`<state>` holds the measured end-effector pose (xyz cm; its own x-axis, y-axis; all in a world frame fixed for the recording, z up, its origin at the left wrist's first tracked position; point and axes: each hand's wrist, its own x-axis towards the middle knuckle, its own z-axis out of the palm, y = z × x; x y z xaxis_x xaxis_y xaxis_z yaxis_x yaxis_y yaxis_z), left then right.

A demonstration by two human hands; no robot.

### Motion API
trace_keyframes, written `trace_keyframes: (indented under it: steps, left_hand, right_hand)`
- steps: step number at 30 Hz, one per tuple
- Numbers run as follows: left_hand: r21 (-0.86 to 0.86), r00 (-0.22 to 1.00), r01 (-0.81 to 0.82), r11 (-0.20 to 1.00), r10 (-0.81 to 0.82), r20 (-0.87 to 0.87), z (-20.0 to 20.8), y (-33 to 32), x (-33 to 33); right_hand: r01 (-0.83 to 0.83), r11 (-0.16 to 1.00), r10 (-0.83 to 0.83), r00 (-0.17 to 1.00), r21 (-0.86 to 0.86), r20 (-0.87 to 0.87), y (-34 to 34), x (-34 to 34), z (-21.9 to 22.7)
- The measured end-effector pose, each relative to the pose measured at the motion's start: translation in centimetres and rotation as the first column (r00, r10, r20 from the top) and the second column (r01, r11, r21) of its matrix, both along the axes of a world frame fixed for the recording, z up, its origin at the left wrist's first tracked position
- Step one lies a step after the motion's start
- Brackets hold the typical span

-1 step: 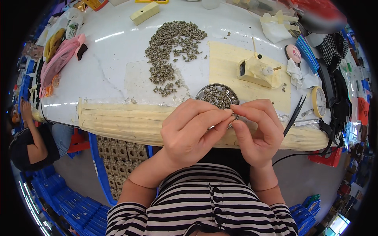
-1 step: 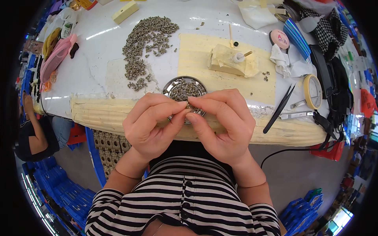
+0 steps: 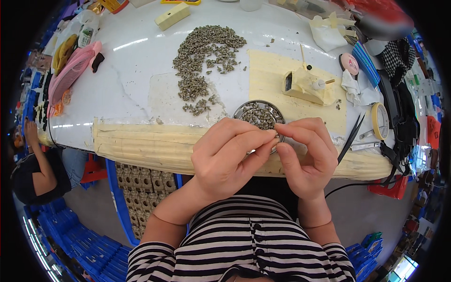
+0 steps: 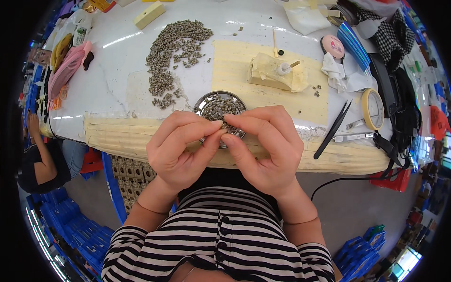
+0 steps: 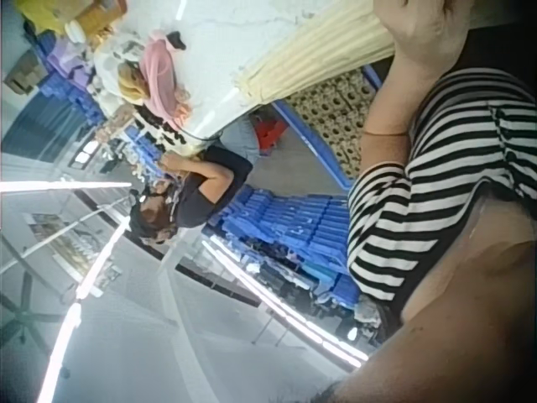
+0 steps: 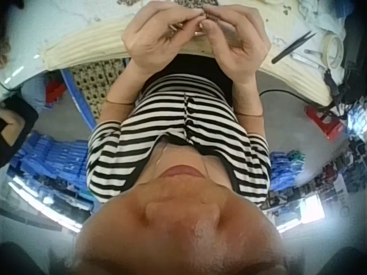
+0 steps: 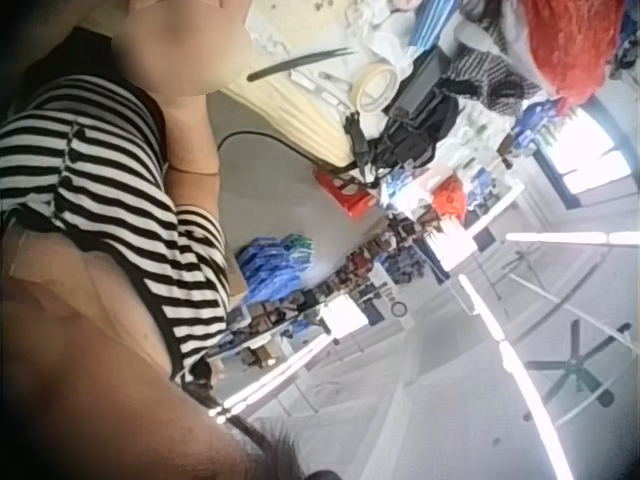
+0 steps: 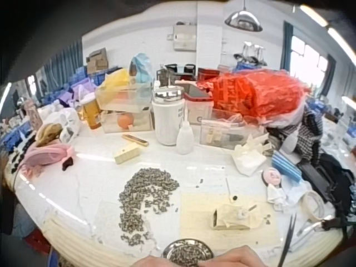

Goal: The person picks up small metal components from a dish by hand and places them onto a larger plastic unit on the workbench.

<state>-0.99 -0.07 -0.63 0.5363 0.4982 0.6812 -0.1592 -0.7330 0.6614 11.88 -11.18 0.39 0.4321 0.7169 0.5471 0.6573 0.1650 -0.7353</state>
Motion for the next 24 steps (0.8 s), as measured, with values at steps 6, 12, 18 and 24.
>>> trace_keyframes:
  steps: [6,12,18,24]
  left_hand:
    - [-0.025,1.000,-0.006,1.000,0.005,-0.016,0.3,-0.1,0.0]
    - [-0.054,0.999,-0.024,0.998,0.022,-0.043,0.6,-0.1,-0.2]
    - [-0.054,0.980,-0.133,0.990,0.123,-0.154,0.7,1.1,-2.4]
    - [-0.126,0.968,-0.217,0.968,0.197,-0.154,0.8,1.2,-3.1]
  right_hand:
    - [-0.018,1.000,0.018,0.999,-0.013,-0.028,-0.1,0.0,0.1]
    - [0.007,1.000,-0.007,0.999,-0.007,-0.036,-0.1,0.0,0.0]
    - [0.058,0.998,-0.058,0.998,-0.040,-0.001,-0.1,-0.2,0.0]
    - [-0.095,0.977,0.147,0.947,-0.189,0.284,0.1,0.0,0.9]
